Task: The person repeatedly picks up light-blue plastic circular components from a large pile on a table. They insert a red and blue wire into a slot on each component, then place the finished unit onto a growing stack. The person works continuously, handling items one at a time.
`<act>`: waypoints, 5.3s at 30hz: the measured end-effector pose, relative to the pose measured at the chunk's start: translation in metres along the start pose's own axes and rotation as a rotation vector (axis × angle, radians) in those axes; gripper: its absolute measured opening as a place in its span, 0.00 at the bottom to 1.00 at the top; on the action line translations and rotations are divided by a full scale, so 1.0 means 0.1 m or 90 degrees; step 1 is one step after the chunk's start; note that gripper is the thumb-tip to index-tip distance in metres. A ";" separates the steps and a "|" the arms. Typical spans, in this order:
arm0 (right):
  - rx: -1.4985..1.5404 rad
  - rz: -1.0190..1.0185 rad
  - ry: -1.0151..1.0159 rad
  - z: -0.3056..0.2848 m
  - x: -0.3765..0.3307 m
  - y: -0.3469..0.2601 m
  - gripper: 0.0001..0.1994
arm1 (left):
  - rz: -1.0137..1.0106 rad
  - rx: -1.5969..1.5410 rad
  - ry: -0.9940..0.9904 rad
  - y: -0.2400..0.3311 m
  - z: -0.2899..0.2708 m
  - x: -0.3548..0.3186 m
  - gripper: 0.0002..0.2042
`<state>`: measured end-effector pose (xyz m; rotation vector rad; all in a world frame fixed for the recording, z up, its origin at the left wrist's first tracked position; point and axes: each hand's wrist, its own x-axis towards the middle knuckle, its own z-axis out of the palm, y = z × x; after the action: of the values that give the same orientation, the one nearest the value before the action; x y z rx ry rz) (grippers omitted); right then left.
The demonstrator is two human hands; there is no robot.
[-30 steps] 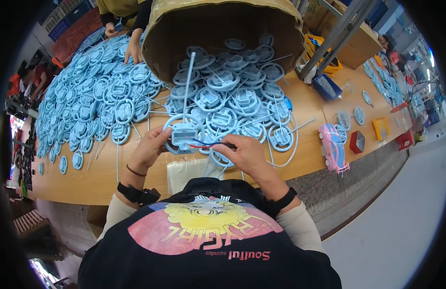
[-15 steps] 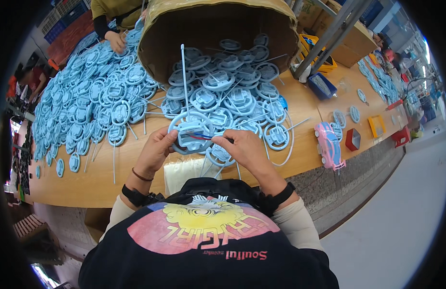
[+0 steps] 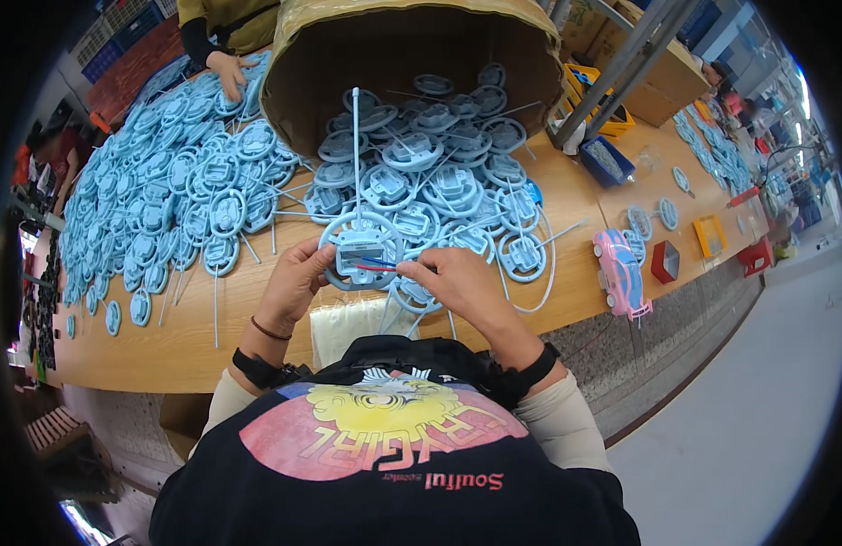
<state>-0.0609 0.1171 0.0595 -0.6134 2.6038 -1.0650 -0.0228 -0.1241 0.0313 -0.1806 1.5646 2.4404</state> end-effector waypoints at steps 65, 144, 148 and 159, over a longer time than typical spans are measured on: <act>0.284 0.087 0.036 -0.16 -0.12 0.55 0.09 | 0.332 -0.184 0.229 0.38 -1.71 0.20 0.20; 0.027 0.014 0.089 -0.33 -0.04 -0.02 0.16 | 0.025 -0.039 -0.095 0.03 0.41 0.43 0.09; 0.001 -0.011 0.091 -0.30 -0.02 0.04 0.16 | -0.021 -0.022 -0.102 0.03 0.44 0.41 0.10; 0.053 -0.028 0.031 -0.07 0.00 0.09 0.20 | -0.068 -0.135 -0.142 -0.25 0.17 0.35 0.18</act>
<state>-0.0661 0.1269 0.0580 -0.6346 2.5833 -1.2095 -0.0493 -0.0937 0.0084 -0.0249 1.1741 2.4423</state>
